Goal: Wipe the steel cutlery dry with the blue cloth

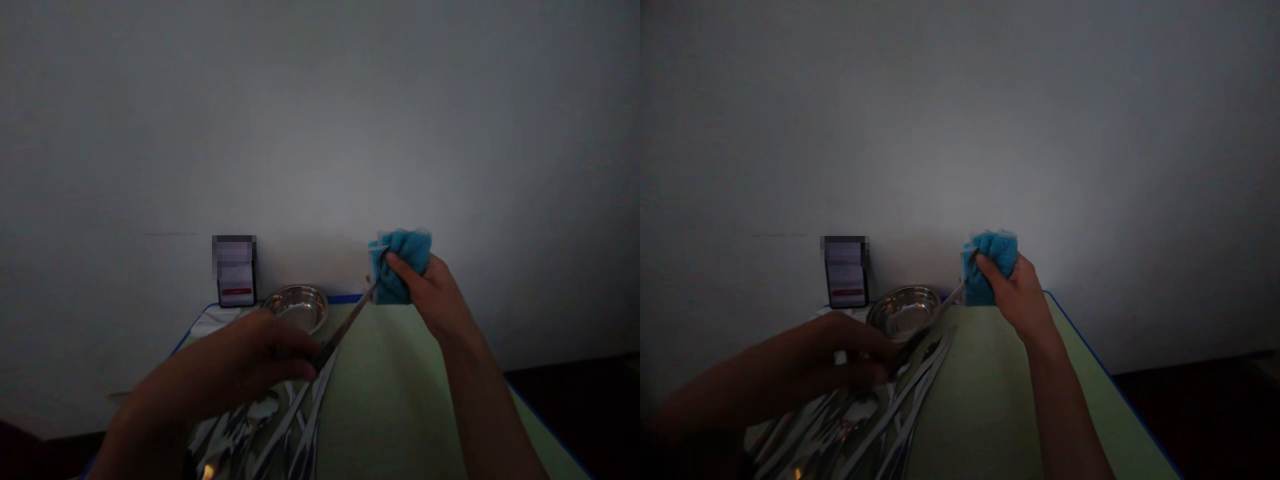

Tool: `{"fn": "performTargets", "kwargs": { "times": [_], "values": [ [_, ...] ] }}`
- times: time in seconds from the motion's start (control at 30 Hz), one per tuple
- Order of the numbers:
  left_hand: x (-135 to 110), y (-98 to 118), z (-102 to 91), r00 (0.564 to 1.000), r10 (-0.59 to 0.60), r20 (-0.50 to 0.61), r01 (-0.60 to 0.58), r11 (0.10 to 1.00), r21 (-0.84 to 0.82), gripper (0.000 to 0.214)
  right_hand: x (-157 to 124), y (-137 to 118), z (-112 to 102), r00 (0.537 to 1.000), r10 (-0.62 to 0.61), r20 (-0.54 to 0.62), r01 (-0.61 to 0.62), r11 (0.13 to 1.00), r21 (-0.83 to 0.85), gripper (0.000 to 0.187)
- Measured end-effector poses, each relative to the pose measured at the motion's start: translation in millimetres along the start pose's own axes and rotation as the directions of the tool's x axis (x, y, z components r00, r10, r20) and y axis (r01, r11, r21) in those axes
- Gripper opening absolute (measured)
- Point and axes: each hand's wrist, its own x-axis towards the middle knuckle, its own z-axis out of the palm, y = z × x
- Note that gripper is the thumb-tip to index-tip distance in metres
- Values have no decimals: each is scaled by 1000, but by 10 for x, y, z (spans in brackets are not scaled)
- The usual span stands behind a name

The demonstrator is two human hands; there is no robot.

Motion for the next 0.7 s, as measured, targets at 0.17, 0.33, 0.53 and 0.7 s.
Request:
{"fn": "performTargets", "kwargs": {
  "times": [0.17, 0.33, 0.53, 0.7],
  "values": [
    [147, -123, -50, 969, -147, -197, 159, 986, 46, 21, 14, -38, -17, 995, -54, -84, 55, 998, 15, 16],
    [178, -198, -36, 756, -240, -609, 277, 960, -35, 22, -14, -84, -52, 998, -57, 33, 61, 989, -138, 15],
    [216, -35, 18, 527, -312, -791, 119, 948, -294, 20, -58, -88, 2, 948, 21, 317, 88, 940, -328, 16],
    [191, 38, 26, 481, -270, -834, -166, 906, -389, 15, -74, -60, -3, 889, 75, 452, 82, 944, -318, 21]
  ]
}}
